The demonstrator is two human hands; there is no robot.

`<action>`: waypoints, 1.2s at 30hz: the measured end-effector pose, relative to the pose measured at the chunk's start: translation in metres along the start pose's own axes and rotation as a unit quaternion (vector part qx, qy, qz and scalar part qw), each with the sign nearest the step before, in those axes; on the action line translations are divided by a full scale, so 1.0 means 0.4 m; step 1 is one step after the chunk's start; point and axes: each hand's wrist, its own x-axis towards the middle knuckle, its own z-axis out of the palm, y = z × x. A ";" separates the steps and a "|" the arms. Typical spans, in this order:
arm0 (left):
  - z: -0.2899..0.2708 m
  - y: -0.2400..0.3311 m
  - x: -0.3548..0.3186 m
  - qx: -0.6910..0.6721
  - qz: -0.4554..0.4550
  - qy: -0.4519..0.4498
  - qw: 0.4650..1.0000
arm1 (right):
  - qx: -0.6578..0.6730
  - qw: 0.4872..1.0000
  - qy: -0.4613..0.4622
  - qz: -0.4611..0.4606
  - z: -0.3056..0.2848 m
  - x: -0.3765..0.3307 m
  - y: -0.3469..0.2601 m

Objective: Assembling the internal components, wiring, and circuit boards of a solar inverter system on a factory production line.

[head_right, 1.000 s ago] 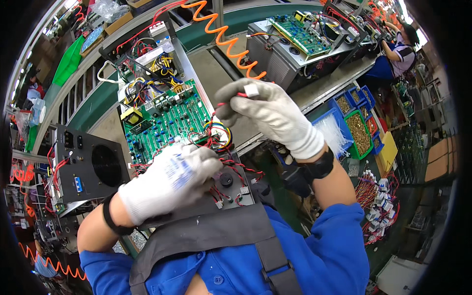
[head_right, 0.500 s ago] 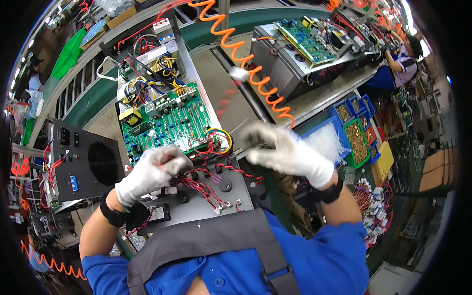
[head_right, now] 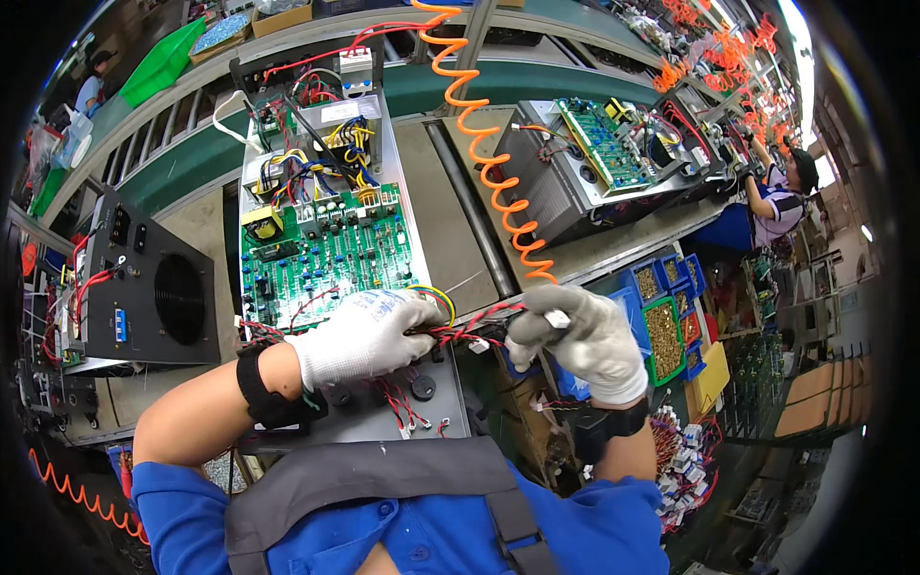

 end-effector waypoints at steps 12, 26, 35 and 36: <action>-0.103 -0.038 -0.045 -0.459 -0.148 0.068 0.873 | -0.098 0.994 0.047 -0.018 0.046 0.039 -0.002; 0.012 0.010 0.028 0.235 0.045 0.015 0.971 | -0.029 0.978 0.194 -0.066 0.115 0.131 0.071; -0.084 -0.027 -0.129 -0.170 -0.225 0.209 0.936 | -0.274 0.926 0.199 -0.169 0.139 0.143 0.083; -0.071 -0.046 -0.142 -0.138 -0.215 0.225 0.940 | -0.282 0.928 0.191 -0.154 0.146 0.158 0.079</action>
